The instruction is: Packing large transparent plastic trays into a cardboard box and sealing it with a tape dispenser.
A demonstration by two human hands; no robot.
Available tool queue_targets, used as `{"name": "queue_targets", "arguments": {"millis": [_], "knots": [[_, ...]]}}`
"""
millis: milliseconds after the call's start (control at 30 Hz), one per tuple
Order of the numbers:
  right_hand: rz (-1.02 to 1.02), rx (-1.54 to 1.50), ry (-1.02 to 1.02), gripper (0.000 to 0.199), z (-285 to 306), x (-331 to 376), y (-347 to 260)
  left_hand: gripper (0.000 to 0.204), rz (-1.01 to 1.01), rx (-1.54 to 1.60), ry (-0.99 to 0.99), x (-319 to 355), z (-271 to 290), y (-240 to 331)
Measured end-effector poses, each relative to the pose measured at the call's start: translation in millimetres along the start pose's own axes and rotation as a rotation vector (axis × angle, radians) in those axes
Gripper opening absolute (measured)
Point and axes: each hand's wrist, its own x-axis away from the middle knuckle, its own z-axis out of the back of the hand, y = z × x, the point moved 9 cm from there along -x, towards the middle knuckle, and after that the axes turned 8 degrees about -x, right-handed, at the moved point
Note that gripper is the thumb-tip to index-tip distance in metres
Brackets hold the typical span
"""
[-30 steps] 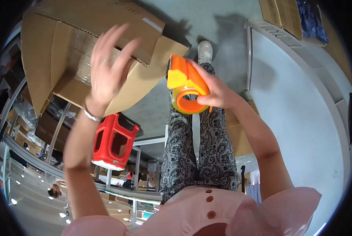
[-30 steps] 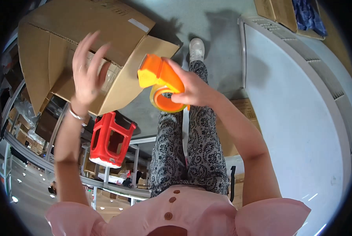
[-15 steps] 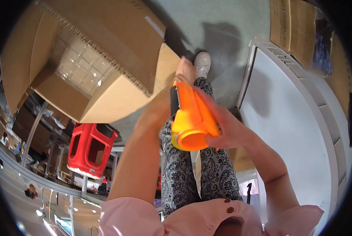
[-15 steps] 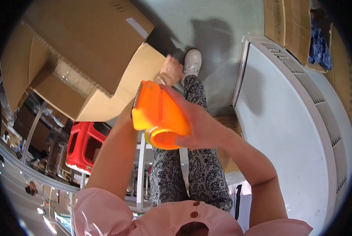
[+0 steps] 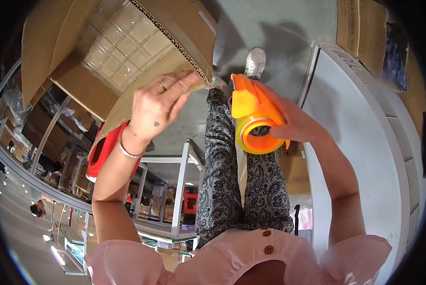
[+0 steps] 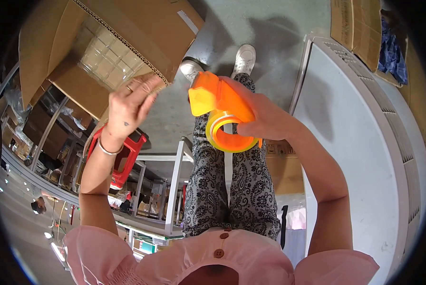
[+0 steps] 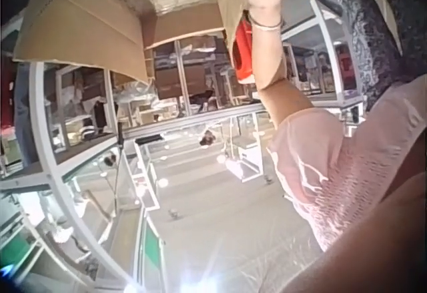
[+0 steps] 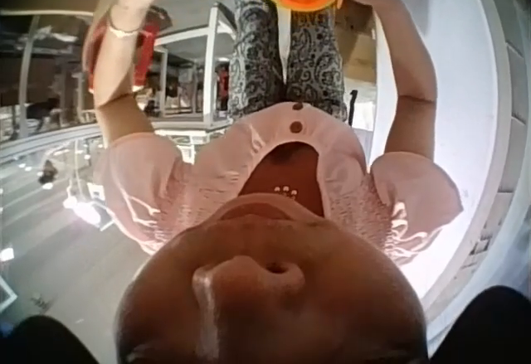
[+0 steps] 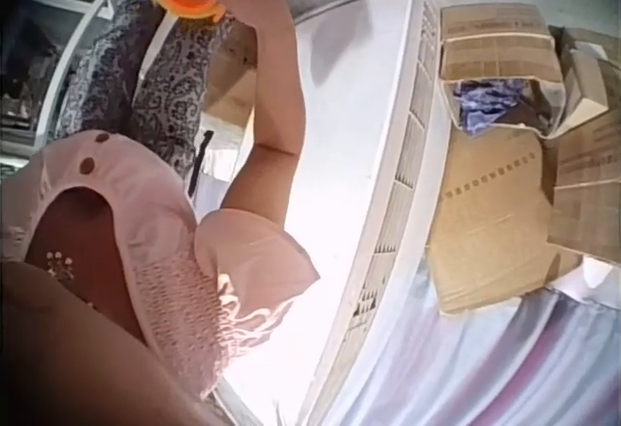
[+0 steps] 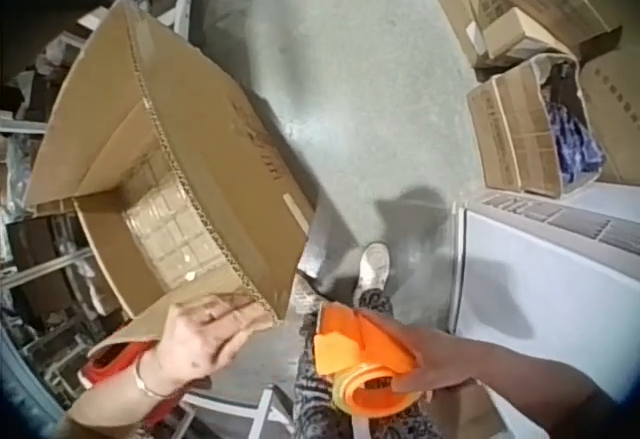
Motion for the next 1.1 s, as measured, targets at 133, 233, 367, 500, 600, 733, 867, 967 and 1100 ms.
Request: {"name": "queue_targets", "arguments": {"millis": [133, 233, 367, 500, 600, 733, 867, 967, 1100], "knots": [[0.06, 0.185, 0.019, 0.088, -9, -10, 2, 0.032, -0.035, -0.004, 0.069, -5, 9, 0], [0.09, 0.233, 0.053, 0.088, -17, -18, 14, 0.028, -0.094, 0.016, 0.097, -5, 4, 9], [0.302, 0.178, 0.093, 0.087, -26, -25, 10, 0.028, -0.05, 0.044, 0.124, -6, 6, 9], [0.24, 0.176, 0.119, 0.089, -30, -27, 12, 0.029, -0.049, -0.1, 0.005, 11, 21, -4], [0.166, 0.193, 0.086, 0.09, -45, -43, 7, 0.024, 0.081, -0.153, -0.094, 46, 18, -38], [0.433, -0.006, 0.228, 0.088, -26, -54, -23, 0.016, 0.172, -0.283, 0.046, 15, 34, -37], [0.403, -0.18, 0.264, 0.074, 31, -75, -99, 0.012, 0.207, -0.309, 0.224, -65, 66, -33], [0.252, -0.072, 0.21, 0.059, 151, -103, -151, 0.038, 0.148, -0.097, 0.466, -171, 106, -25], [0.093, -0.505, 0.151, 0.016, 176, -99, -292, 0.034, 0.275, 0.358, 0.502, -271, 135, -31]]}}
